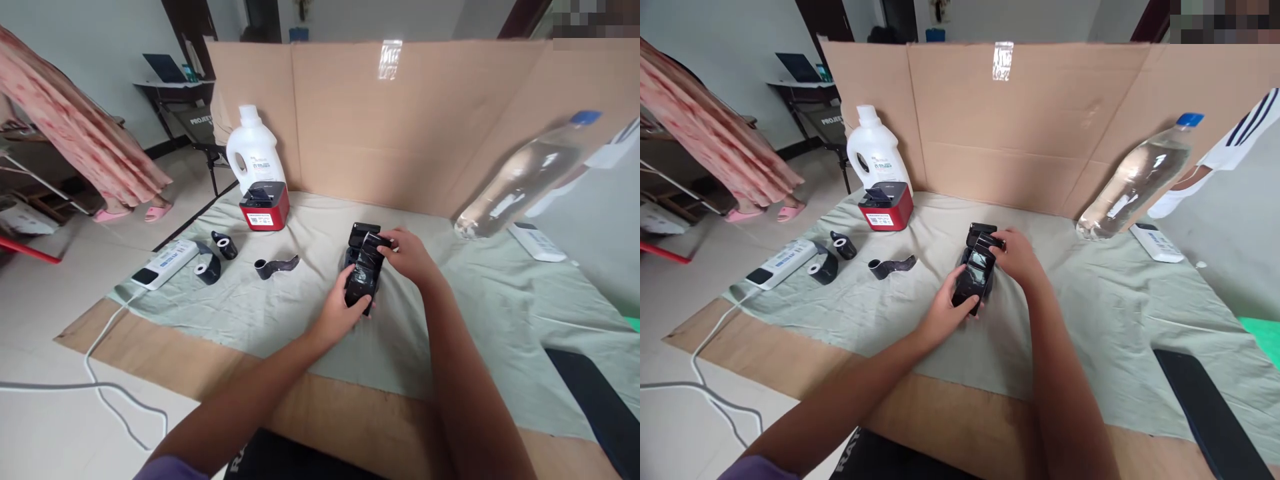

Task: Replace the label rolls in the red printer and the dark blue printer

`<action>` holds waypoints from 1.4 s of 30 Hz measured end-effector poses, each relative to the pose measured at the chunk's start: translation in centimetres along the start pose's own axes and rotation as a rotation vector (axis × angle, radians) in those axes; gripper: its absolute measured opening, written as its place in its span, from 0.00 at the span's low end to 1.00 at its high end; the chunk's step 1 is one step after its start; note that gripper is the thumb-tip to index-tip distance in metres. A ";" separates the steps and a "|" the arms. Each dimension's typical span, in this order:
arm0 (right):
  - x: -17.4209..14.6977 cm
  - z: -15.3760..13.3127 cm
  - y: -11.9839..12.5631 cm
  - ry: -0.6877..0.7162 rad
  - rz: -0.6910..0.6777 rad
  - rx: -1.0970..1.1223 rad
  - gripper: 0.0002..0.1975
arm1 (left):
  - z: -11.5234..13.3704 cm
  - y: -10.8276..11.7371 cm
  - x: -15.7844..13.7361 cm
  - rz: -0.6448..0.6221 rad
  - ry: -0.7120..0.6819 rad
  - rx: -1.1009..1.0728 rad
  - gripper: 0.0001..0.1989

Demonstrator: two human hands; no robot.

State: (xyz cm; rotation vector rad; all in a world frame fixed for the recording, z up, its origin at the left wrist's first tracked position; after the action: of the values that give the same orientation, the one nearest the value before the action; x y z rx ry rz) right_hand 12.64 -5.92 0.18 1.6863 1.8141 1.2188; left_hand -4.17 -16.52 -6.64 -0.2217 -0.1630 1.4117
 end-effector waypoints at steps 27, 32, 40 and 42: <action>0.3 2.4 -6.0 -0.142 0.280 0.189 0.27 | -1.7 0.3 -0.4 -0.042 -0.004 0.251 0.08; -0.3 2.0 -4.1 -0.057 0.192 0.273 0.14 | -1.2 0.4 -0.6 -0.100 -0.014 0.341 0.08; -0.6 1.6 -3.0 -0.268 -0.183 0.153 0.19 | -1.2 0.5 -0.7 -0.118 -0.019 0.343 0.08; -0.7 1.6 -3.2 -0.423 -0.170 0.193 0.25 | -1.1 0.5 -0.7 -0.120 -0.019 0.350 0.08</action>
State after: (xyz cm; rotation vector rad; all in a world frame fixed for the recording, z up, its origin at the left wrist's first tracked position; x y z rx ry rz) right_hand 12.06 -5.74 -3.40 1.6903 1.8010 0.5776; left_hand -4.48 -17.23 -7.81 0.0893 0.0560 1.2991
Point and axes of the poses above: each hand's wrist, its own x-axis towards the middle knuckle, its own y-axis out of the back of the hand, z = x × y, the point moved 1 cm from there along x, towards the middle knuckle, and after that the axes turned 3 degrees about -y, right-handed, at the moved point
